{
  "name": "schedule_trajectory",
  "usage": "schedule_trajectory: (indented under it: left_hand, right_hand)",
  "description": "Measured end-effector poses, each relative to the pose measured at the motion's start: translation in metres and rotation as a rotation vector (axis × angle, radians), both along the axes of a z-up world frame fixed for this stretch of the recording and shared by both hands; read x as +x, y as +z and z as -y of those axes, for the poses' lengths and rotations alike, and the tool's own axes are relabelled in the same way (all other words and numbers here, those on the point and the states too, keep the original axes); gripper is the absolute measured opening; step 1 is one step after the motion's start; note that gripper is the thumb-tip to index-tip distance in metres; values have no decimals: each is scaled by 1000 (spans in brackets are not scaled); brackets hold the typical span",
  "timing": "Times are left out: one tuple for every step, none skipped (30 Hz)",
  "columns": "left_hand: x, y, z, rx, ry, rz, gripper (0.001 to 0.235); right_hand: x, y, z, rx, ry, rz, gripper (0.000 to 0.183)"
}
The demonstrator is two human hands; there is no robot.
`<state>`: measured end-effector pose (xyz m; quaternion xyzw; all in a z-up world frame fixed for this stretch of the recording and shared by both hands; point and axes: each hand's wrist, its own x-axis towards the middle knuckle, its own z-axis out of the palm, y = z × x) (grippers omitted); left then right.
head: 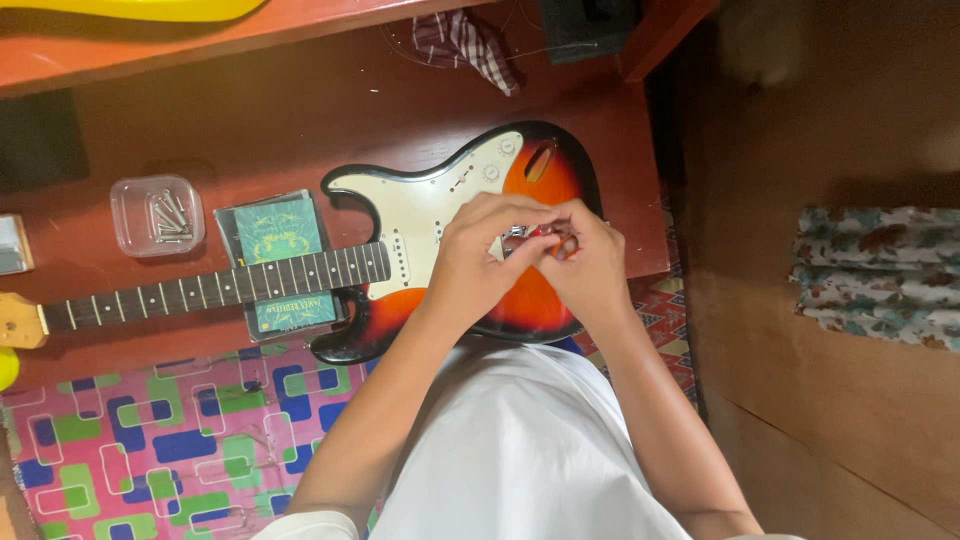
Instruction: The person uses a screwdriver to adjust the bridge saddles on an electric guitar. They repeatedly tighten and loosen screws on the bridge assembly while the guitar rests on a table.
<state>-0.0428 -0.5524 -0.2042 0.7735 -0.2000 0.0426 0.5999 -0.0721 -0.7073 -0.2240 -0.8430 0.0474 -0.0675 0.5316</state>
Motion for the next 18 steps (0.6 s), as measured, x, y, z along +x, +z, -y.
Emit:
schedule_trajectory:
  left_hand:
    - [1,1,-2,1,0,3,25]
    - [2,1,-4,6,11,0,23]
    - [3,1,-6,10,21,-3,22]
    - [2,3,-6,11,23,-5,22]
    - [0,6,-7,3,4,-14,27]
    - [0,9,-7,-5,-16,-22,32]
    - [0,6,-6,-4,-14,-22,32]
    - [-2,4,-5,2,-11,-31,29]
    - [-3,1,-3,8,-7,-39,27]
    - [-4,1,0,8,-10,-37,27]
    - [-4,1,4,3,10,-22,26]
    - [-5,1,8,-2,32,-9,26]
    - [-4,0,6,-2,31,-9,26]
    - [-2,-1,4,5,55,2,23]
    - [0,-2,1,13,78,14,20]
    - [0,-1,0,13,81,14,20]
    - [-1,-1,-2,9,58,-13,23]
    - [0,-1,-4,5,34,-38,26]
  right_hand:
    - [0,7,1,1,0,3,18]
    - [0,14,2,13,79,11,20]
    - [0,20,4,25,158,21,22]
    - [-1,15,6,26,160,19,22]
    - [-1,10,9,6,141,30,18]
    - [-1,5,11,-13,121,41,15]
    - [-1,0,11,-12,123,42,15]
    - [-1,-6,12,15,92,13,13]
    - [-2,-11,12,41,62,-16,12]
    - [0,-12,11,41,60,-14,12]
    - [2,-12,10,21,66,-6,17]
    - [3,-12,9,1,74,0,23]
    - [3,-1,7,0,73,1,23]
    - [3,11,4,54,95,-13,22]
    - [4,23,2,108,116,-27,22]
    - [3,17,6,107,120,-26,22]
    - [2,12,11,56,156,3,19]
    - [2,6,15,5,191,34,18]
